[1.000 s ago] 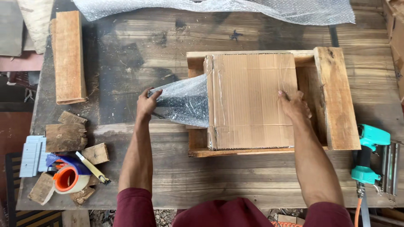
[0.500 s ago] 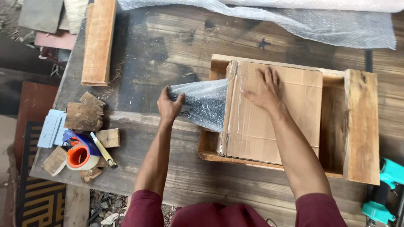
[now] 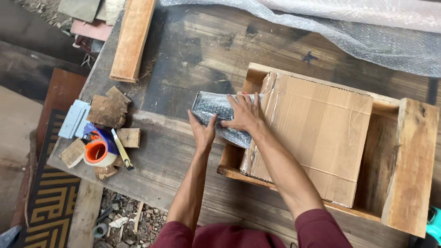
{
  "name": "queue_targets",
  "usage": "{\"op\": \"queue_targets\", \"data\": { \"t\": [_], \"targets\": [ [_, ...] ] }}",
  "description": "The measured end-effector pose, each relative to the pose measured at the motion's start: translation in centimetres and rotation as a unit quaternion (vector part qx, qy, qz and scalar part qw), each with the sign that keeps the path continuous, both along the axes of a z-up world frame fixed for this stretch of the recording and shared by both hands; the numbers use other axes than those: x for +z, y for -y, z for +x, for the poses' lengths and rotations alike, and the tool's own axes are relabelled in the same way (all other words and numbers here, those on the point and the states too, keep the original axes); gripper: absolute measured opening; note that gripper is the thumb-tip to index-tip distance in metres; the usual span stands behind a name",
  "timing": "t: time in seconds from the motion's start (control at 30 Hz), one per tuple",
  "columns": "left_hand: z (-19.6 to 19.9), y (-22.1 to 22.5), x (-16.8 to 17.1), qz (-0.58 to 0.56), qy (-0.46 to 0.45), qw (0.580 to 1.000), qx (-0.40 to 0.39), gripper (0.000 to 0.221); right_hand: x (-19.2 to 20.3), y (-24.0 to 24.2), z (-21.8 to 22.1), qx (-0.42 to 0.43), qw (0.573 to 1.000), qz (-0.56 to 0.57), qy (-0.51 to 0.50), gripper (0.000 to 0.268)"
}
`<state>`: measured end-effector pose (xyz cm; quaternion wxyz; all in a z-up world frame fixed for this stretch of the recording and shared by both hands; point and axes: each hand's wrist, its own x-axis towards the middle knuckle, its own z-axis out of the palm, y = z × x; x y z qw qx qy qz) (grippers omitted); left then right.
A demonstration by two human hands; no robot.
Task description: The person assembles a wooden box by placing a cardboard-wrapped item inside a wooden frame and then securing wooden slats over the top using a pneumatic nail gun.
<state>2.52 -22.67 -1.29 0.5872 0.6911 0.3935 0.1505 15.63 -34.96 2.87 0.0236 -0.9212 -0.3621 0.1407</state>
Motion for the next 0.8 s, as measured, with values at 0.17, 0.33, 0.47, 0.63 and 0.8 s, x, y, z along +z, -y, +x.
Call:
{"op": "queue_targets", "data": {
  "t": [0.17,0.33,0.47,0.63,0.8],
  "targets": [
    [-4.2,2.9,5.1,-0.027,-0.05,0.995,-0.081,0.105,3.4,-1.3,-1.1,-0.02,0.999,-0.013,-0.033,0.109],
    [-5.2,5.0,0.3,0.024,-0.115,0.972,-0.203,0.099,1.8,-5.6,-2.8,0.072,0.996,0.011,-0.044,0.116],
    [-4.2,5.0,-4.8,0.031,-0.253,0.891,-0.375,0.096,-1.4,-4.7,-3.7,0.073,0.996,-0.056,-0.005,0.114],
    [-3.9,5.8,-4.7,0.087,-0.338,0.837,-0.422,0.106,-4.6,-3.6,-2.3,0.072,0.997,-0.037,-0.009,0.108],
    [-4.0,5.6,-3.2,0.036,-0.349,0.849,-0.395,0.104,-2.3,-2.6,-3.3,0.057,0.998,0.002,-0.026,0.093]
  ]
}}
